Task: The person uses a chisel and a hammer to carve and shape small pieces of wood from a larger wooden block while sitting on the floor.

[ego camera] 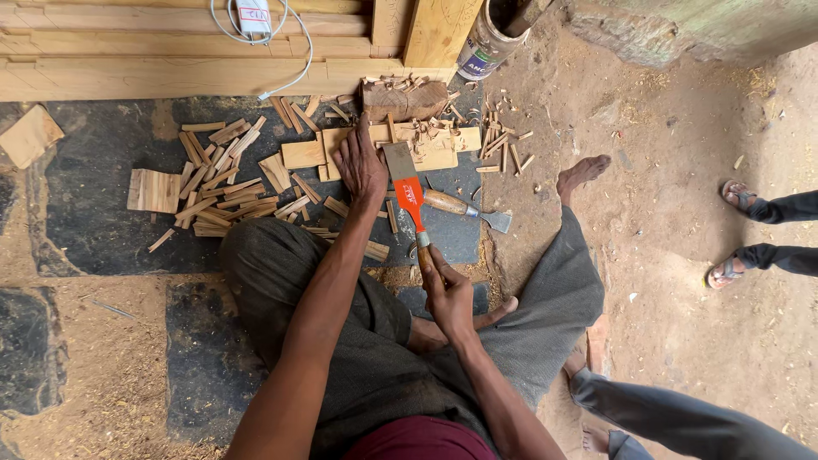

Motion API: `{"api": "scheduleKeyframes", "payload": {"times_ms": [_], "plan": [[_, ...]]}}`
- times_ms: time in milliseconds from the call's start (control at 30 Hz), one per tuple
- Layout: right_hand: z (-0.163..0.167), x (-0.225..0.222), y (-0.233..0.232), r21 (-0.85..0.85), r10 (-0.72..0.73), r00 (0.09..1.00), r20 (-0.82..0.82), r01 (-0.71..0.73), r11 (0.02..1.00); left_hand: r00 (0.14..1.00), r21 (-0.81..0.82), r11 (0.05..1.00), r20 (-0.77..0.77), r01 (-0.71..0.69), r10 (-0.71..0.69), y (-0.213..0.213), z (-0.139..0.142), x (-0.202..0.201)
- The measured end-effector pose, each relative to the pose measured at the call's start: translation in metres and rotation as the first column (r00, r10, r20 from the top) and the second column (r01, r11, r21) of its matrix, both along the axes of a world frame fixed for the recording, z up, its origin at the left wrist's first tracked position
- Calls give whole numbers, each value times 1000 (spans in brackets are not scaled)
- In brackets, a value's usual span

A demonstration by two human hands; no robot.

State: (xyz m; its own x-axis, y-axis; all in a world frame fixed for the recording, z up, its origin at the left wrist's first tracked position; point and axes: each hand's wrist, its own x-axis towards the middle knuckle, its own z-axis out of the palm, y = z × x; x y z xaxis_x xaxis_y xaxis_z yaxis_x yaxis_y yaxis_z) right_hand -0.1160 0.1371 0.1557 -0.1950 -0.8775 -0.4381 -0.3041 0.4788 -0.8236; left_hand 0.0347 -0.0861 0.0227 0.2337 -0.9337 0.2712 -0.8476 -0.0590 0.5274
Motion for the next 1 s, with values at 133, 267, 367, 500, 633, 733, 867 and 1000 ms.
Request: {"api": "scheduleKeyframes", "payload": {"times_ms": [133,267,367,500,633,733,867,1000], "plan": [[4,7,0,-42,35,999,-41,-37,998,1000,20,1000,-26,-2,2,0,-4,-1],[-8,12,-28,-59,56,998,-30,-57,997,999,76,996,7,-36,35,-1,-6,-2],[-20,10,-49,-138,90,995,-42,-95,986,997,50,997,49,-55,53,-1,-3,-1],[-18,5,-50,-150,43,999,-31,-48,987,1000,-46,999,-14,-10,9,0,3,0],[9,2,-20,25,-4,1000,-17,5,1000,999,-51,998,25,-27,28,0,4,0],[24,1,-7,46,-23,1000,18,23,999,999,-12,999,36,-39,40,0,-2,-1],[13,2,-27,-1,49,997,-67,-49,999,997,-67,997,61,-34,38,-5,-4,-2],[-18,6,-54,-143,135,987,-91,-148,979,989,66,993,123,-95,87,-3,1,-3]]}}
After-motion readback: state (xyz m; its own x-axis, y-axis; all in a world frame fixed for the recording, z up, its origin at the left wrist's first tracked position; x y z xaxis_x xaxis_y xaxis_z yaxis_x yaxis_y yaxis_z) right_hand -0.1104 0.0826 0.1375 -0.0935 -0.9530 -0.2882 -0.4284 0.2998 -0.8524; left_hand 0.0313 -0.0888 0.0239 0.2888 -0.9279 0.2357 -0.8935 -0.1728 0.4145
